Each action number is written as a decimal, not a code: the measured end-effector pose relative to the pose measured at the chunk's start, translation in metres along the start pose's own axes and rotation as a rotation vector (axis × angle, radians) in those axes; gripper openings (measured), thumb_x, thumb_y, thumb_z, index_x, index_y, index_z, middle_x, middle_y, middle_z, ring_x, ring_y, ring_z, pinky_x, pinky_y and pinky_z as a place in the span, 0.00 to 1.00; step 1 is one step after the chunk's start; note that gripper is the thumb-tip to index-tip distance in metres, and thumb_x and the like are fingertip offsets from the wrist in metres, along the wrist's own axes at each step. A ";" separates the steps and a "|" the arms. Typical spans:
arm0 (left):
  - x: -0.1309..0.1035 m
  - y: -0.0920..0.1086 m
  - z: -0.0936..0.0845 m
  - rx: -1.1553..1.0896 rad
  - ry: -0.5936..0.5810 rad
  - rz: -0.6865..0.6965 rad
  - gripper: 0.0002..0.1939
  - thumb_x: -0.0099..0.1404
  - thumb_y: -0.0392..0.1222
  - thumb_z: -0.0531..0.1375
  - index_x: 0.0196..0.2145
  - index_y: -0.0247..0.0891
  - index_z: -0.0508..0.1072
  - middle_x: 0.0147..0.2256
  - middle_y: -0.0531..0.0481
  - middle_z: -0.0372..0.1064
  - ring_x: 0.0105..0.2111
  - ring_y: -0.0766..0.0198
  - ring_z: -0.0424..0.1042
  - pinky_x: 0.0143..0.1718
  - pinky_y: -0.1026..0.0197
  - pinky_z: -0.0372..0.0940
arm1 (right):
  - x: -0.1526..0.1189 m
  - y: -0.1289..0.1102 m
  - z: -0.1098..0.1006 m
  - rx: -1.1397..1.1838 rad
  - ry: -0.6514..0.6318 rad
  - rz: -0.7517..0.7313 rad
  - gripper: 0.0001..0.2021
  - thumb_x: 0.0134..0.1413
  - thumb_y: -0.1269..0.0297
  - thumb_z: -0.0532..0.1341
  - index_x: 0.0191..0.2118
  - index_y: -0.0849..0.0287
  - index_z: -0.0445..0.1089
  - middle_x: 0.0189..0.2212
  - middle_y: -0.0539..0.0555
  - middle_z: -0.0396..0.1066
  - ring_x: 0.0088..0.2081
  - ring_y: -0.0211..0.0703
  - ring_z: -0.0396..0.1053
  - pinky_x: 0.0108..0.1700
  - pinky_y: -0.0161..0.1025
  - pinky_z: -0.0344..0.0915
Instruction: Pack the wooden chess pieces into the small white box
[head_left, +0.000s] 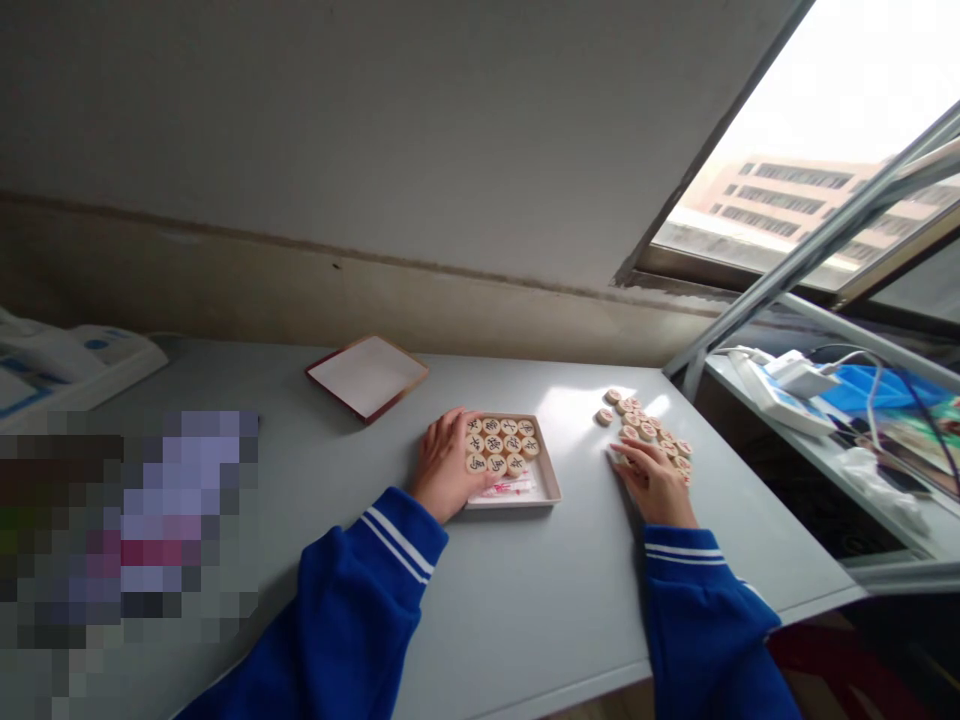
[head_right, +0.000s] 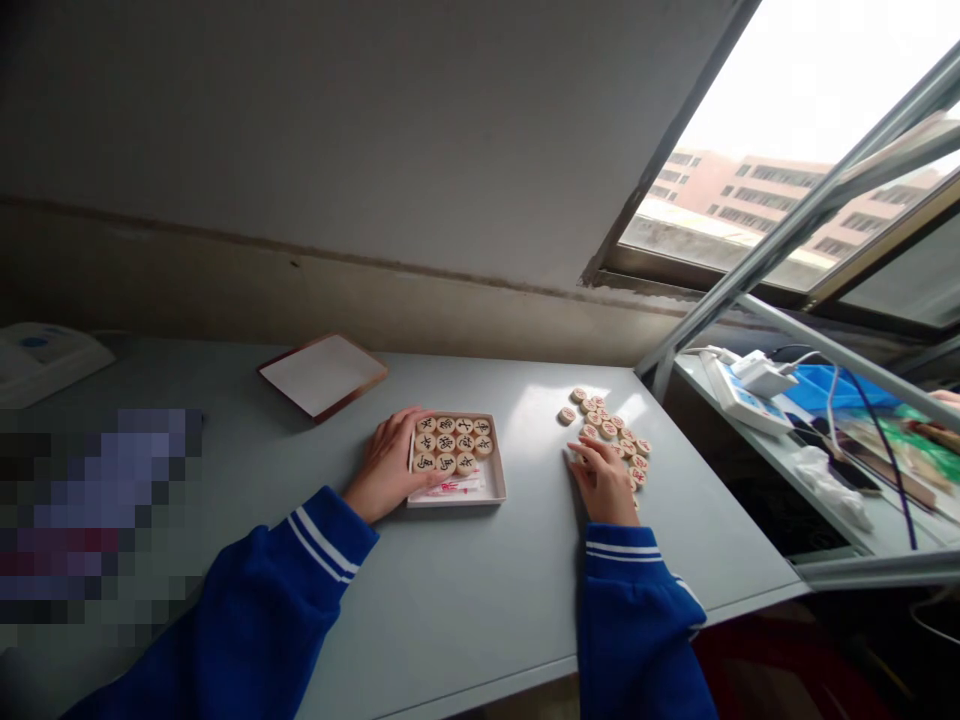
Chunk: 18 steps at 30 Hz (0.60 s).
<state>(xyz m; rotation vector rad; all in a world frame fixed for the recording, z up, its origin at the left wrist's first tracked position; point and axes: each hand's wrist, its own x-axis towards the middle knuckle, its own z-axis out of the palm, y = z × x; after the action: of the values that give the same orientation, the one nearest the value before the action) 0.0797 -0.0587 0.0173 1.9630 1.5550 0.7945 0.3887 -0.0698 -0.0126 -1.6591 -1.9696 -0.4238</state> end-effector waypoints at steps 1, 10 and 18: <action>0.000 -0.001 0.000 -0.008 -0.003 -0.001 0.33 0.46 0.39 0.62 0.50 0.40 0.57 0.53 0.45 0.52 0.53 0.54 0.53 0.53 0.51 0.50 | 0.003 -0.004 0.000 -0.036 -0.012 0.010 0.16 0.53 0.56 0.49 0.39 0.57 0.69 0.41 0.55 0.68 0.43 0.45 0.65 0.43 0.43 0.63; 0.001 -0.002 -0.001 -0.039 0.001 -0.004 0.32 0.46 0.38 0.62 0.49 0.40 0.57 0.52 0.46 0.54 0.52 0.55 0.53 0.53 0.52 0.50 | 0.024 -0.011 0.001 -0.385 -0.154 0.189 0.18 0.50 0.56 0.50 0.46 0.53 0.64 0.47 0.53 0.64 0.48 0.48 0.59 0.44 0.45 0.56; 0.002 -0.003 -0.002 -0.120 0.047 -0.009 0.31 0.45 0.39 0.64 0.48 0.40 0.58 0.51 0.46 0.56 0.51 0.55 0.54 0.52 0.52 0.51 | -0.001 -0.013 -0.026 -0.364 -0.140 0.210 0.21 0.46 0.46 0.51 0.41 0.52 0.65 0.40 0.55 0.67 0.40 0.50 0.64 0.30 0.42 0.60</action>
<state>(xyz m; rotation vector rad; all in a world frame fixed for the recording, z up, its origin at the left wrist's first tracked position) 0.0768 -0.0557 0.0172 1.8623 1.5053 0.9147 0.3814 -0.0877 0.0094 -2.1510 -1.8695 -0.6297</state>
